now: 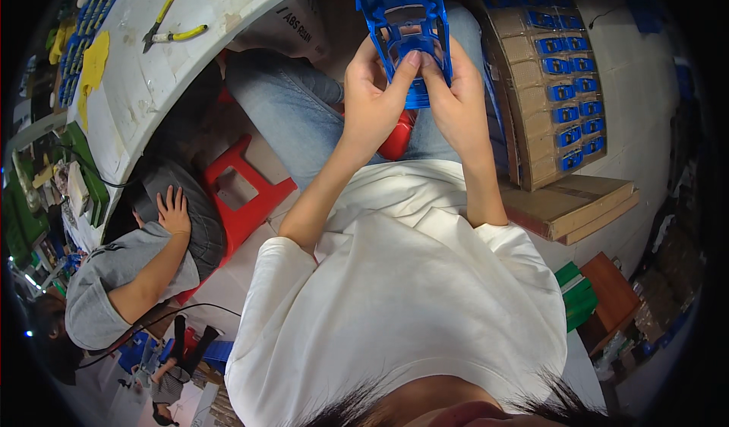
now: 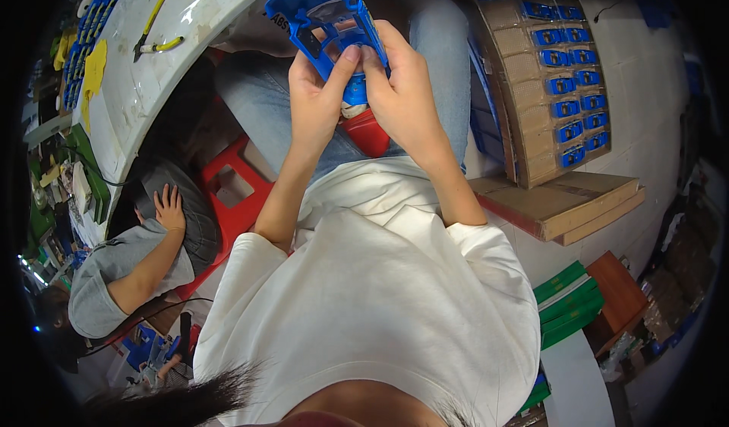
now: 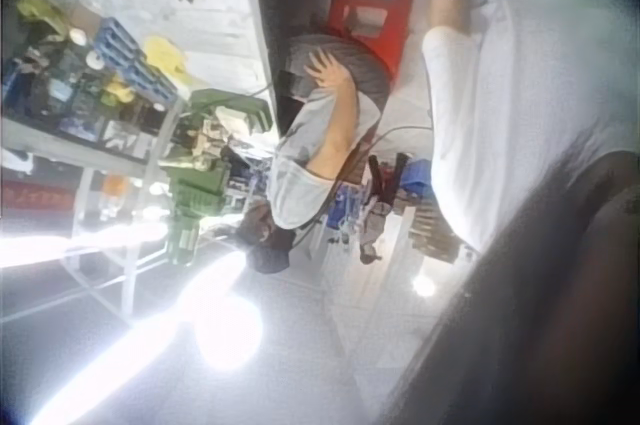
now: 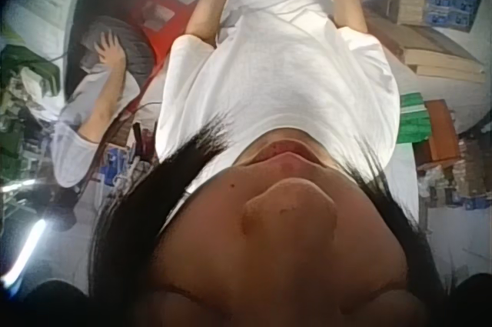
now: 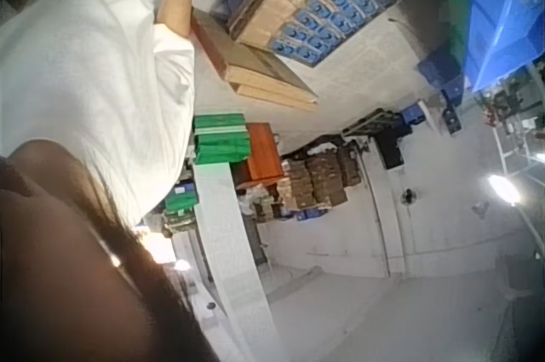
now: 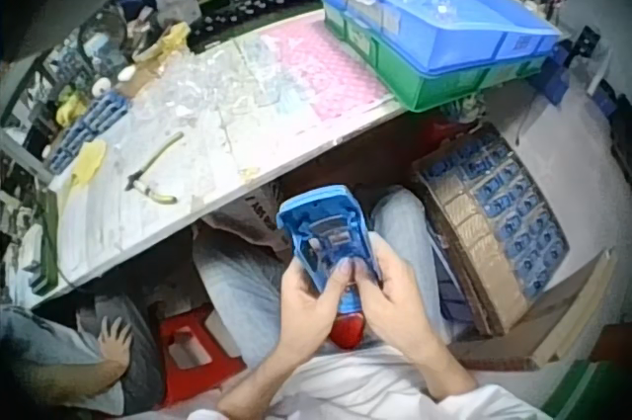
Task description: The recorder is assembling blue plastic toy cars by fitting clear plastic window/interior components into the shells using hands and pliers.
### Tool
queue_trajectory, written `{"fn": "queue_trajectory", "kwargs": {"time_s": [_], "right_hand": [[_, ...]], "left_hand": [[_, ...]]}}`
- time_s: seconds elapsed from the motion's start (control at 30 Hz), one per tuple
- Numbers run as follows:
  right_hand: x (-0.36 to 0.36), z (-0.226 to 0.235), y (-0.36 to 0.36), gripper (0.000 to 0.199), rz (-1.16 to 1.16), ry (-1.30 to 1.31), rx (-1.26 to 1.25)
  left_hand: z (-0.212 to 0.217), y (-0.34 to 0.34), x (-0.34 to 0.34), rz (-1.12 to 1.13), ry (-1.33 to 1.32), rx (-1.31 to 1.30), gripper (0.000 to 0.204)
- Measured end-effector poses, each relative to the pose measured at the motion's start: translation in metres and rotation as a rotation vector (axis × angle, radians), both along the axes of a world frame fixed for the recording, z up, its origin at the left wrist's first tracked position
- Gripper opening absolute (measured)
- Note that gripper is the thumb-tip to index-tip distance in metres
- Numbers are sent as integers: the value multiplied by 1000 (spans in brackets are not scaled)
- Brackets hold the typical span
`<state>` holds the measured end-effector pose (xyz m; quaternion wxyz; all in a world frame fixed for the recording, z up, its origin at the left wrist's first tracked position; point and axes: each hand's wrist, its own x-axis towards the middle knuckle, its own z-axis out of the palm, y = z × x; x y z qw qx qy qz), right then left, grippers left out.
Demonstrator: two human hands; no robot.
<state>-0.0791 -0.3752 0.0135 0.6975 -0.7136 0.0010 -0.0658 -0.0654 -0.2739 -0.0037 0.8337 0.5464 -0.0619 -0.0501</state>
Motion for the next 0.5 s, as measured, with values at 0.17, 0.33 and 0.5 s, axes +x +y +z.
{"fn": "queue_trajectory", "kwargs": {"time_s": [0.17, 0.33, 0.5], "right_hand": [[1, -3, -1, 16, 18, 28, 10], [2, -4, -1, 15, 9, 24, -49], [-1, -2, 1, 16, -31, -7, -123]], "left_hand": [[-3, 1, 2, 76, -6, 94, 22], [-8, -1, 2, 115, -21, 126, 22], [-8, -4, -1, 141, -25, 132, 21]]}}
